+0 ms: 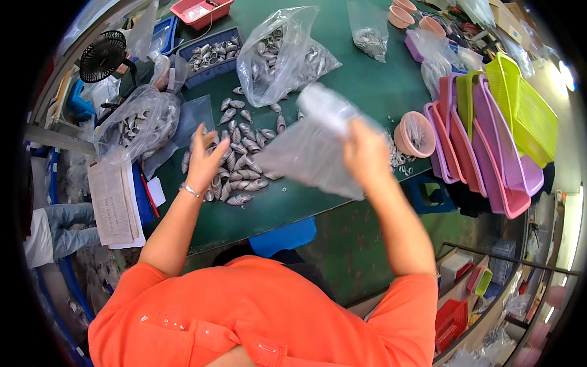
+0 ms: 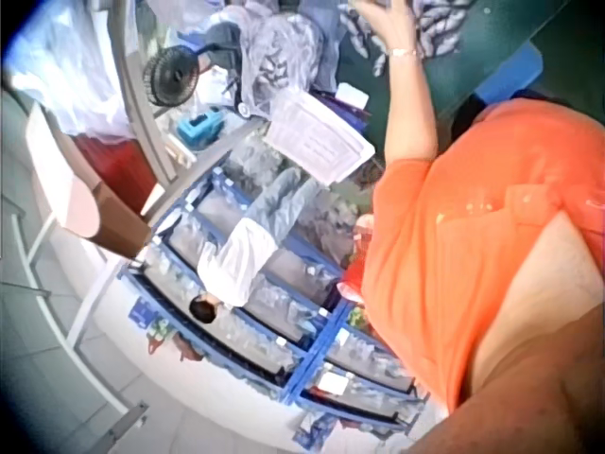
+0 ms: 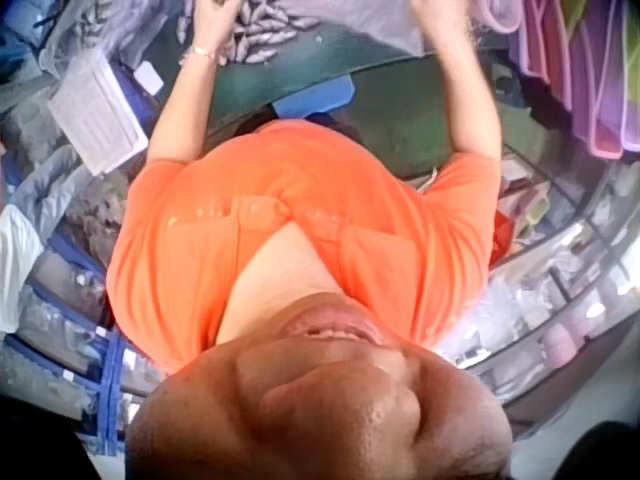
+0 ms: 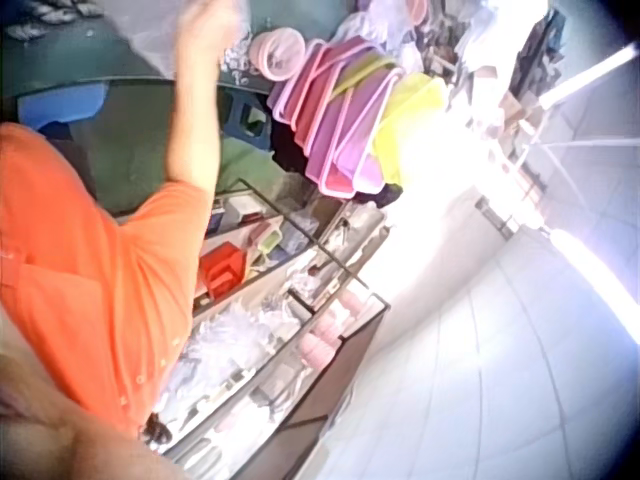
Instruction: The person assembles small, silver, spiral-shaped metal parts by hand on a green workbench. They pick up individual spirals, manipulate them to join or align components, and place the finished units into a clear plastic container. The person also uses a cloth to wipe the work surface and handles a smartphone briefly during the process.
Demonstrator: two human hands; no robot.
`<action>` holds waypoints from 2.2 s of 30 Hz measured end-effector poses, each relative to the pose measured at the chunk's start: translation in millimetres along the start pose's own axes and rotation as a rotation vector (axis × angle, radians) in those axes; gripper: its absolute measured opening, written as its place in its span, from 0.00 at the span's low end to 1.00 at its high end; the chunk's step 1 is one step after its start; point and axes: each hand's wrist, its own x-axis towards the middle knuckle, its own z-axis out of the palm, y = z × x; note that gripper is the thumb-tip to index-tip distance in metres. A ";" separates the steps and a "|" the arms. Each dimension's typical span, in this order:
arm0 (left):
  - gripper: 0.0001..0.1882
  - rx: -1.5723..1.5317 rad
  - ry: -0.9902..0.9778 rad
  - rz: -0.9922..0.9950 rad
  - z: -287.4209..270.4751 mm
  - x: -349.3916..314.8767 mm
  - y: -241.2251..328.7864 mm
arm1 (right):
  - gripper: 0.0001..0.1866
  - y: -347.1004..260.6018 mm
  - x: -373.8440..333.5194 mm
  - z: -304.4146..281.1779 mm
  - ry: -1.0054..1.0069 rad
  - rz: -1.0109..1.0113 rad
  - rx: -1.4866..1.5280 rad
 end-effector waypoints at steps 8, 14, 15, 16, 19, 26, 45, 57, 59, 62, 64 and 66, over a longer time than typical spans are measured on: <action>0.39 0.972 -0.070 -0.101 17.7 -46.6 -97.5 | 0.15 115.0 140.1 -1.9 0.294 0.132 -0.337; 0.37 1.062 0.063 -0.008 23.6 -49.8 -107.0 | 0.21 199.1 117.9 118.9 -0.302 0.234 -0.482; 0.37 1.048 0.111 0.059 22.3 -51.5 -114.5 | 0.23 197.1 113.5 123.1 -0.329 0.224 -0.371; 0.37 1.046 0.113 0.067 22.3 -53.0 -115.8 | 0.24 195.2 105.6 125.9 -0.362 0.219 -0.261; 0.36 1.049 0.113 0.081 21.1 -51.0 -117.5 | 0.28 193.3 89.6 125.9 -0.279 0.220 -0.058; 0.36 1.066 0.089 0.060 21.2 -49.8 -108.3 | 0.44 198.4 109.3 90.6 -0.038 0.057 0.098; 0.36 0.979 0.091 0.051 18.0 -47.5 -108.1 | 0.15 58.9 85.7 205.5 -0.338 0.065 -0.207; 0.36 0.960 0.093 0.034 17.8 -48.5 -107.8 | 0.20 16.4 30.1 175.2 -0.235 0.481 1.750; 0.36 0.959 0.093 0.031 17.6 -48.5 -107.7 | 0.22 2.2 25.8 167.6 -0.263 0.393 1.970; 0.36 0.954 0.089 0.032 18.1 -48.7 -107.9 | 0.21 -20.2 18.3 153.5 -0.249 0.402 2.048; 0.36 0.958 0.090 0.037 17.5 -48.4 -106.6 | 0.20 -23.5 13.8 150.0 -0.274 0.382 2.129; 0.36 0.964 0.089 0.039 17.3 -47.7 -104.8 | 0.19 -29.9 10.6 142.0 -0.288 0.446 2.297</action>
